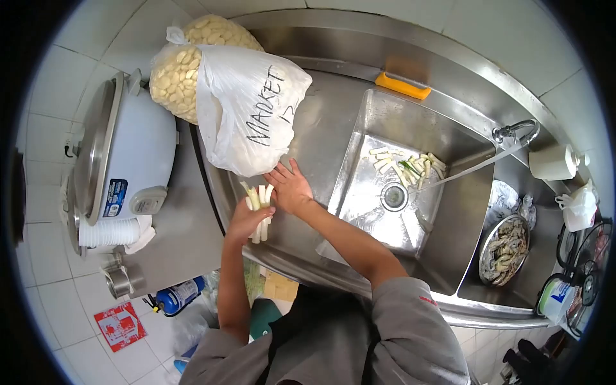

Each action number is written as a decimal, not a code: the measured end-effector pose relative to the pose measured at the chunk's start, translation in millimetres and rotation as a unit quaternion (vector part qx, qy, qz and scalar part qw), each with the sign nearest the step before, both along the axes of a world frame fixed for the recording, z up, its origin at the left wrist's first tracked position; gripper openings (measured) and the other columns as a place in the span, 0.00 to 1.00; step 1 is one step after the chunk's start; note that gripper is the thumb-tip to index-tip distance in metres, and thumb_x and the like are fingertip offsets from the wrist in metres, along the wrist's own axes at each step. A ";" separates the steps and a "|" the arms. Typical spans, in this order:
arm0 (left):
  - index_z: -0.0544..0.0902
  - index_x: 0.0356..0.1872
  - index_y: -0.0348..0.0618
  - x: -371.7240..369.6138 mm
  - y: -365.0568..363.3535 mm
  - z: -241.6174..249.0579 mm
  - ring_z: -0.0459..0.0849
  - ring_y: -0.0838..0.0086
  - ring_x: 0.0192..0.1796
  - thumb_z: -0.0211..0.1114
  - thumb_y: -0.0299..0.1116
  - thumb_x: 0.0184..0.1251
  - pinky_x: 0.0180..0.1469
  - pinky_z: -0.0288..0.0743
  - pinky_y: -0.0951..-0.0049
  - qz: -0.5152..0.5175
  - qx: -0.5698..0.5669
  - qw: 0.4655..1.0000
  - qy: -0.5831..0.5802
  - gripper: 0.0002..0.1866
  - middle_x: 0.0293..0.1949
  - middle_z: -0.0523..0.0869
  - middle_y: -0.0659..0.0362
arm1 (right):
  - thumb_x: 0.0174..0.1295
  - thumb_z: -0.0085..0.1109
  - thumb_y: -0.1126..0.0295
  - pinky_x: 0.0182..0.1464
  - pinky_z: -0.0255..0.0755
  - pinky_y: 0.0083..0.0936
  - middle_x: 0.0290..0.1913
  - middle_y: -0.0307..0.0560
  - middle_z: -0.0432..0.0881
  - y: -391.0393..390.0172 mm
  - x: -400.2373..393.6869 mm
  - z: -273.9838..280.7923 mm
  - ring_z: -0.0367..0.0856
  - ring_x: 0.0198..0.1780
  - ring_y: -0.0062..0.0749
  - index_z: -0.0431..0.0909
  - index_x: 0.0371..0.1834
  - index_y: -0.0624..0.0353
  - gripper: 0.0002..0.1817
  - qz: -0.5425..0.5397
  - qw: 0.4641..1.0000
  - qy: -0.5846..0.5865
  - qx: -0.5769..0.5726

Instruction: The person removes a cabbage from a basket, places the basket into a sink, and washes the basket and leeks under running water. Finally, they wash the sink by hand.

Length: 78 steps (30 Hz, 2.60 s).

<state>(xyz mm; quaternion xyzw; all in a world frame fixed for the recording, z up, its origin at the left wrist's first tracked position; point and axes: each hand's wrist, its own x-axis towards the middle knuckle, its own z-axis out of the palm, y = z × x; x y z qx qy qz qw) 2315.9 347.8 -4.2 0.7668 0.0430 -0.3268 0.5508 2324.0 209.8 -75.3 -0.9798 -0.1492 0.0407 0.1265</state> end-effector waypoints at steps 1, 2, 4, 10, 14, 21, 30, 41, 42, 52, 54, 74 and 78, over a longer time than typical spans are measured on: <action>0.68 0.52 0.35 1.2 2.2 -4.9 0.78 0.74 0.38 0.68 0.30 0.43 0.38 0.72 0.75 0.019 0.061 0.998 -0.024 0.30 0.36 0.79 0.56 | 0.61 0.37 0.54 0.68 0.32 0.45 0.67 0.38 0.52 -1.0 0.9 -1.8 0.41 0.70 0.32 0.51 0.66 0.47 0.29 -0.006 1.000 -0.004 0.004; 0.68 0.52 0.35 3.7 5.3 -13.2 0.78 0.74 0.38 0.68 0.30 0.43 0.38 0.72 0.75 0.010 0.066 0.997 -0.028 0.30 0.36 0.79 0.56 | 0.62 0.36 0.54 0.68 0.34 0.45 0.67 0.38 0.52 -4.1 -1.3 -3.9 0.41 0.70 0.32 0.52 0.66 0.46 0.28 -0.017 0.999 0.001 0.035; 0.67 0.51 0.37 5.4 11.1 -30.2 0.79 0.63 0.42 0.69 0.35 0.39 0.43 0.72 0.68 0.025 0.203 0.971 -0.123 0.34 0.40 0.79 0.49 | 0.63 0.34 0.54 0.67 0.37 0.45 0.68 0.39 0.51 -25.0 -9.8 -1.0 0.43 0.70 0.34 0.52 0.66 0.45 0.27 -0.087 0.995 -0.016 0.035; 0.53 0.60 0.48 2.2 -19.6 -27.8 0.71 0.49 0.53 0.69 0.42 0.40 0.53 0.64 0.55 0.098 0.381 0.905 -0.162 0.44 0.53 0.70 0.42 | 0.63 0.37 0.55 0.64 0.50 0.44 0.66 0.46 0.54 -144.7 -21.2 -23.1 0.54 0.66 0.41 0.59 0.62 0.50 0.25 -0.262 0.952 -0.157 0.020; 0.48 0.63 0.46 -5.0 -27.8 -13.5 0.64 0.47 0.58 0.69 0.45 0.43 0.57 0.61 0.53 0.112 0.400 0.884 -0.213 0.48 0.60 0.61 0.43 | 0.62 0.41 0.62 0.48 0.67 0.38 0.51 0.51 0.72 -226.9 -66.6 -90.0 0.73 0.48 0.41 0.72 0.49 0.55 0.16 -0.480 0.790 -0.164 0.343; 0.61 0.59 0.38 -31.5 -101.5 9.8 0.63 0.56 0.61 0.61 0.36 0.56 0.62 0.55 0.64 0.072 0.207 0.889 -0.402 0.31 0.58 0.66 0.47 | 0.62 0.35 0.73 0.26 0.66 0.24 0.19 0.40 0.69 -394.2 -114.7 -139.9 0.69 0.23 0.28 0.66 0.23 0.56 0.11 -0.574 0.088 -0.202 0.788; 0.62 0.60 0.44 -24.6 -236.3 -84.9 0.66 0.54 0.59 0.57 0.34 0.59 0.57 0.63 0.62 -0.431 0.143 0.867 -0.206 0.26 0.56 0.68 0.44 | 0.46 0.61 0.60 0.51 0.65 0.41 0.50 0.62 0.66 -436.3 -126.6 -296.5 0.65 0.52 0.55 0.60 0.56 0.59 0.34 -0.462 0.884 0.031 0.062; 0.61 0.59 0.40 -59.3 -348.7 -263.9 0.72 0.58 0.55 0.51 0.47 0.63 0.53 0.66 0.64 -0.270 -0.058 0.957 0.090 0.28 0.53 0.71 0.42 | 0.53 0.50 0.63 0.23 0.67 0.34 0.25 0.53 0.77 -343.4 -160.1 -333.2 0.76 0.23 0.38 0.72 0.25 0.62 0.11 -0.700 0.503 0.103 0.496; 0.61 0.59 0.39 -63.3 -369.0 -264.5 0.72 0.60 0.55 0.51 0.50 0.63 0.53 0.67 0.65 -0.226 -0.004 0.971 0.081 0.30 0.52 0.72 0.43 | 0.57 0.48 0.61 0.24 0.67 0.30 0.24 0.52 0.77 -337.9 -158.4 -306.8 0.75 0.23 0.33 0.73 0.25 0.65 0.16 -0.595 0.683 0.033 0.423; 0.75 0.39 0.39 -96.2 -451.8 -234.4 0.77 0.74 0.36 0.51 0.54 0.62 0.42 0.72 0.74 0.020 -0.214 0.928 0.305 0.25 0.33 0.81 0.57 | 0.54 0.54 0.63 0.31 0.69 0.36 0.23 0.61 0.78 -337.1 -165.4 -142.8 0.80 0.28 0.46 0.76 0.29 0.69 0.15 -0.725 0.591 -0.039 0.353; 0.75 0.38 0.35 -106.1 -458.0 -216.8 0.80 0.72 0.33 0.47 0.54 0.64 0.39 0.74 0.74 0.019 -0.234 0.939 0.252 0.26 0.30 0.82 0.54 | 0.54 0.54 0.67 0.31 0.70 0.37 0.23 0.60 0.78 -341.7 -174.9 -145.4 0.79 0.27 0.48 0.76 0.28 0.69 0.13 -0.731 0.603 -0.069 0.311; 0.71 0.40 0.47 -99.1 -444.2 -240.0 0.74 0.79 0.24 0.63 0.46 0.56 0.23 0.68 0.78 0.069 -0.260 0.905 0.329 0.18 0.30 0.78 0.62 | 0.54 0.52 0.75 0.31 0.70 0.30 0.24 0.49 0.79 -341.5 -168.4 -147.2 0.77 0.26 0.40 0.74 0.28 0.66 0.05 -0.685 0.591 -0.170 0.391; 0.72 0.49 0.50 -85.3 -414.0 -236.4 0.66 0.84 0.20 0.60 0.62 0.50 0.19 0.56 0.84 -0.065 -0.229 0.898 0.369 0.32 0.30 0.75 0.63 | 0.59 0.54 0.65 0.11 0.53 0.20 0.14 0.36 0.67 -361.1 -165.5 -124.7 0.60 0.12 0.17 0.69 0.19 0.60 0.14 -0.694 0.419 -0.140 0.569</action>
